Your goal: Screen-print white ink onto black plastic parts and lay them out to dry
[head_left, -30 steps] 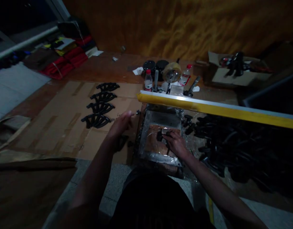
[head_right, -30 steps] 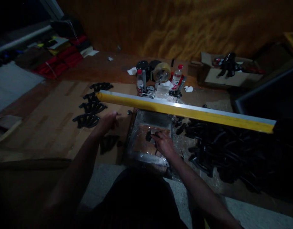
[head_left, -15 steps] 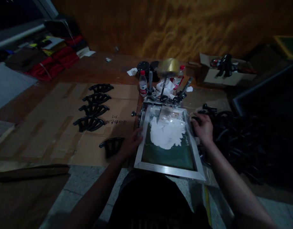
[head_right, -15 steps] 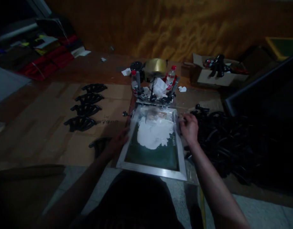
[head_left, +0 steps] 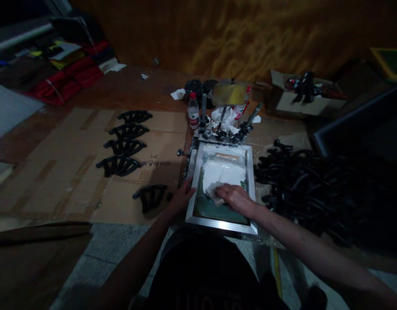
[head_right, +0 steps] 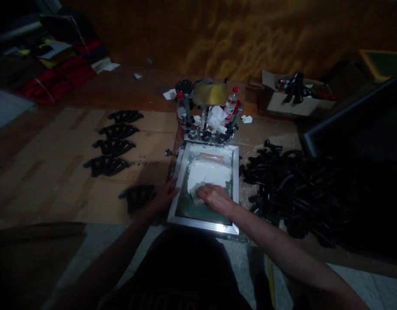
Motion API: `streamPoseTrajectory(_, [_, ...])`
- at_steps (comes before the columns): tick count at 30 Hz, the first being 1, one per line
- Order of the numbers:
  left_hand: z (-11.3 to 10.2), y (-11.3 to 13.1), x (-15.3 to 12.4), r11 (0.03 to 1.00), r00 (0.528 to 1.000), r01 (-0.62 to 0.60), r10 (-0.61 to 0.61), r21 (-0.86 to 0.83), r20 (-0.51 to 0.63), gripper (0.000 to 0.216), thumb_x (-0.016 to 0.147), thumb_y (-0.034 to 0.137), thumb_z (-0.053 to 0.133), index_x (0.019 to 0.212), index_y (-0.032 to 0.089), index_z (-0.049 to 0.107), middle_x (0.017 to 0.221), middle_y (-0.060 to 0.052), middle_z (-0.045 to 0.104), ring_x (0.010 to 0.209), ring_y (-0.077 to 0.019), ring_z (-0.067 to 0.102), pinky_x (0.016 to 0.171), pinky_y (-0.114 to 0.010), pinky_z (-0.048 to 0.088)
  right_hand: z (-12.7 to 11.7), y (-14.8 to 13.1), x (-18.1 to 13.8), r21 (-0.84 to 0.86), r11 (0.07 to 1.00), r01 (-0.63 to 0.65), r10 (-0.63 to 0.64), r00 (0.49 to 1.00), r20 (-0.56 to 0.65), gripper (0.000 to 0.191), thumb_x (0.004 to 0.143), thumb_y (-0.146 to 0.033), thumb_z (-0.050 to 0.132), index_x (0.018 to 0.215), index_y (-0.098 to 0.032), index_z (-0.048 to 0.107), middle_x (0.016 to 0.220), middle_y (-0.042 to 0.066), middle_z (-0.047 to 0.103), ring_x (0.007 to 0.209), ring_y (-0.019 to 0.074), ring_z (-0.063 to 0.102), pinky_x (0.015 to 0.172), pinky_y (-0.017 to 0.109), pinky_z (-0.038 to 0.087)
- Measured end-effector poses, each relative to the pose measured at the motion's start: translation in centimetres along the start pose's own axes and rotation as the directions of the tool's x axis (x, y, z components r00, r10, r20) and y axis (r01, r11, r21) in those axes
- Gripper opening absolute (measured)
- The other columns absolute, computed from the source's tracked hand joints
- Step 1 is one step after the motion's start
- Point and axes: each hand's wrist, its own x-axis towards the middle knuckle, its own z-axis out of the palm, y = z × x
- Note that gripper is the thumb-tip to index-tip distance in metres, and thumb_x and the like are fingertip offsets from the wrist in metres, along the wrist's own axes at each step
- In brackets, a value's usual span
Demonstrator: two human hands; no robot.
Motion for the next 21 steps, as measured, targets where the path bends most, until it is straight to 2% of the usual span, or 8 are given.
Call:
streamPoseTrajectory(2, [0.0, 0.2, -0.1, 1.0, 1.0, 0.009, -0.009, -0.009, -0.004, 0.067, 0.087, 0.044, 0.052, 0.147, 0.014, 0.04, 0.111, -0.013, 0.07, 0.094, -0.0258, 0.066, 0.083, -0.039, 0.052, -0.4, 0.5, -0.2, 0.062, 0.997, 0.034, -0.034, 0.999, -0.005, 0.027, 0.081, -0.009, 0.054, 0.102, -0.019, 0.067, 0.102, 0.007, 0.069, 0.095, 0.0207, 0.061, 0.075, 0.028, 0.043])
streamPoseTrajectory(6, [0.1, 0.7, -0.4, 1.0, 1.0, 0.005, -0.005, -0.029, -0.003, 0.067, 0.088, 0.046, 0.052, 0.146, 0.015, 0.041, 0.1, -0.01, 0.071, 0.087, -0.0236, 0.066, 0.078, -0.036, 0.052, 0.2, 0.6, 0.5, 0.042, 0.992, -0.115, 0.121, 0.974, -0.19, 0.027, 0.085, -0.012, 0.051, 0.105, -0.018, 0.067, 0.105, 0.01, 0.069, 0.096, 0.0228, 0.06, 0.076, 0.03, 0.045])
streamPoseTrajectory(8, [0.1, 0.8, -0.5, 1.0, 1.0, 0.0, 0.0, -0.023, -0.018, 0.067, 0.087, 0.047, 0.053, 0.145, 0.015, 0.042, 0.094, -0.009, 0.07, 0.082, -0.0229, 0.065, 0.075, -0.035, 0.051, 1.5, 0.1, 0.1, 0.017, 0.997, -0.075, 0.077, 0.968, -0.237, 0.032, 0.085, -0.011, 0.049, 0.112, -0.017, 0.066, 0.113, 0.013, 0.067, 0.099, 0.0245, 0.059, 0.078, 0.033, 0.047])
streamPoseTrajectory(11, [0.2, 1.0, -0.6, 1.0, 0.999, 0.01, -0.01, -0.01, -0.049, 0.067, 0.086, 0.047, 0.055, 0.144, 0.014, 0.044, 0.092, -0.009, 0.07, 0.08, -0.0225, 0.065, 0.074, -0.035, 0.051, 2.5, -0.3, -0.6, 0.076, 0.997, 0.019, -0.001, 0.975, -0.223, 0.032, 0.085, -0.011, 0.05, 0.111, -0.018, 0.067, 0.106, 0.012, 0.068, 0.096, 0.0235, 0.059, 0.078, 0.033, 0.048])
streamPoseTrajectory(15, [-0.3, 2.5, -1.0, 0.998, 0.999, 0.042, -0.042, -0.042, -0.004, 0.07, 0.085, 0.047, 0.056, 0.145, 0.014, 0.04, 0.087, -0.007, 0.071, 0.076, -0.0217, 0.065, 0.069, -0.033, 0.051, -0.3, 0.6, 1.4, 0.187, 0.976, -0.108, 0.161, 0.943, -0.293, 0.04, 0.091, -0.021, 0.05, 0.13, -0.019, 0.058, 0.105, 0.009, 0.066, 0.099, 0.0221, 0.061, 0.082, 0.031, 0.047])
streamPoseTrajectory(18, [-1.2, 4.9, -1.8, 0.998, 0.999, 0.015, -0.018, -0.065, -0.036, 0.068, 0.085, 0.052, 0.055, 0.143, 0.018, 0.045, 0.096, -0.008, 0.072, 0.082, -0.0224, 0.066, 0.071, -0.033, 0.052, -4.4, 3.3, 3.2, 0.172, 0.94, -0.296, 0.341, 0.858, -0.384, 0.055, 0.092, -0.034, 0.053, 0.146, -0.025, 0.044, 0.114, 0.01, 0.063, 0.099, 0.0251, 0.061, 0.079, 0.032, 0.049])
streamPoseTrajectory(19, [-1.4, 5.9, -2.0, 0.998, 0.997, -0.009, 0.003, -0.065, -0.079, 0.062, 0.087, 0.054, 0.052, 0.137, 0.019, 0.051, 0.1, -0.008, 0.072, 0.086, -0.0227, 0.066, 0.074, -0.034, 0.053, -5.7, 4.8, 3.1, 0.17, 0.919, -0.354, 0.393, 0.811, -0.433, 0.057, 0.092, -0.037, 0.055, 0.146, -0.027, 0.044, 0.114, 0.01, 0.063, 0.098, 0.0259, 0.061, 0.078, 0.033, 0.049])
streamPoseTrajectory(21, [-1.8, 7.9, -2.2, 0.997, 0.984, -0.066, 0.058, -0.042, -0.17, 0.055, 0.092, 0.058, 0.039, 0.119, 0.018, 0.064, 0.101, -0.008, 0.071, 0.088, -0.0225, 0.065, 0.076, -0.034, 0.053, -7.4, 8.3, 1.7, 0.222, 0.87, -0.441, 0.483, 0.667, -0.567, 0.053, 0.091, -0.036, 0.055, 0.142, -0.024, 0.049, 0.112, 0.01, 0.064, 0.094, 0.0254, 0.062, 0.078, 0.035, 0.049])
